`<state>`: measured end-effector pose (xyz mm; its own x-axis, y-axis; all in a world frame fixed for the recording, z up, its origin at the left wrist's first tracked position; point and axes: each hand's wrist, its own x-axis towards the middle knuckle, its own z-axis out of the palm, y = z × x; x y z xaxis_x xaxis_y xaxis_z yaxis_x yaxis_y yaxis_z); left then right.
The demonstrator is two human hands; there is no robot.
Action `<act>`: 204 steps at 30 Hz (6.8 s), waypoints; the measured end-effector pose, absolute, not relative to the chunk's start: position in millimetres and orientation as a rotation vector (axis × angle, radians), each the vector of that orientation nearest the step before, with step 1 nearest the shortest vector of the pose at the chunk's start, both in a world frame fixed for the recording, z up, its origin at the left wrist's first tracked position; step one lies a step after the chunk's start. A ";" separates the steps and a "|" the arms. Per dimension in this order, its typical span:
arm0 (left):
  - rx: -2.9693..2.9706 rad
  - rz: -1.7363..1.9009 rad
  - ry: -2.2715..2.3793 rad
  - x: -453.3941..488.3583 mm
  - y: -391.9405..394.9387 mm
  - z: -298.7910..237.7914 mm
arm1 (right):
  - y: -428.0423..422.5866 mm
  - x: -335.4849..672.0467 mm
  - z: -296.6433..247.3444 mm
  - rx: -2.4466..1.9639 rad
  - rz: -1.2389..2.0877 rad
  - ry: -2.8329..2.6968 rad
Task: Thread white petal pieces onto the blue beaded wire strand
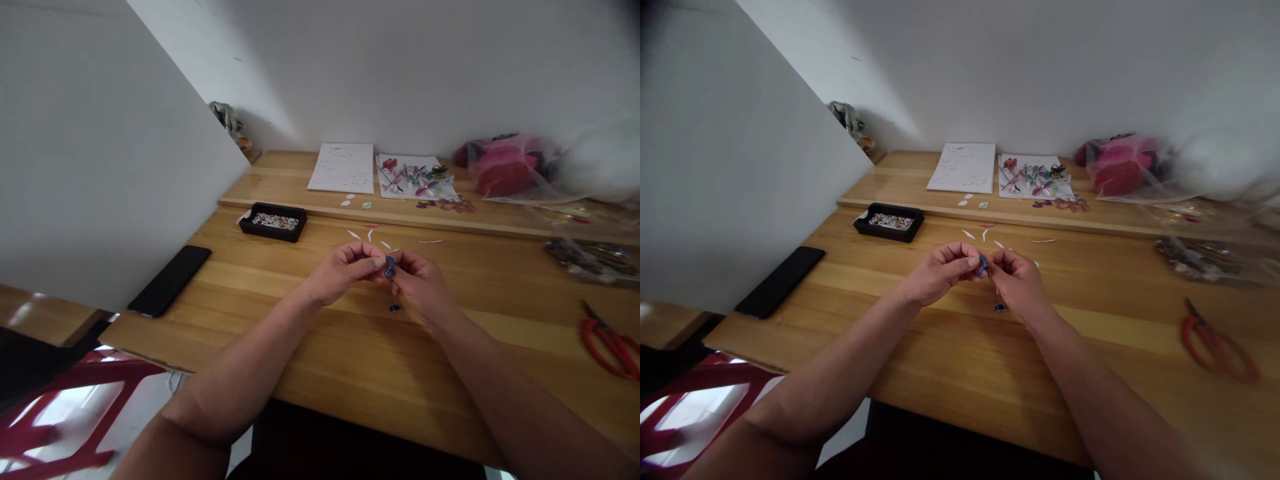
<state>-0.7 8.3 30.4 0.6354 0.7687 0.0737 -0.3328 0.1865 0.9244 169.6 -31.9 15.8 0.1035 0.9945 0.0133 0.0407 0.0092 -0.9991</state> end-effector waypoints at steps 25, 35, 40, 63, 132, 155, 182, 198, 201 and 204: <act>1.365 1.221 0.784 13.5 3.1 22.9 | -43.8 155.3 35.4 -1.211 1.216 -0.909; 1.342 1.203 0.746 13.3 3.0 22.3 | -45.2 153.6 38.0 -1.207 1.225 -0.841; 1.288 1.187 0.745 10.7 4.9 24.2 | -42.9 158.6 36.1 -1.187 1.276 -0.867; 1.116 0.975 0.621 4.6 8.2 25.6 | -37.2 171.9 25.9 -0.882 1.684 -0.828; 1.363 1.120 0.768 9.3 6.4 22.9 | -42.7 159.5 36.2 -1.103 1.409 -0.686; 1.275 0.999 0.725 4.9 9.9 21.5 | -38.0 167.3 36.4 -0.993 1.612 -0.636; 1.046 1.247 0.737 1.4 28.5 24.5 | -50.8 166.5 40.2 -1.667 0.724 -2.258; 0.943 1.385 0.803 -9.3 40.9 26.0 | -34.2 199.4 40.4 -1.690 0.738 -2.228; 0.908 1.375 0.811 -9.6 41.4 25.6 | -31.6 205.6 40.0 -1.707 0.730 -2.242; 0.893 1.375 0.801 -9.6 42.0 24.7 | -28.9 211.5 39.0 -1.729 0.725 -2.253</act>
<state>-9.6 42.0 24.7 0.0485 0.9982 0.0364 -0.4605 -0.0100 0.8876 211.5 -28.9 39.0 -0.2895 0.9486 -0.1282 0.8454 0.1906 -0.4990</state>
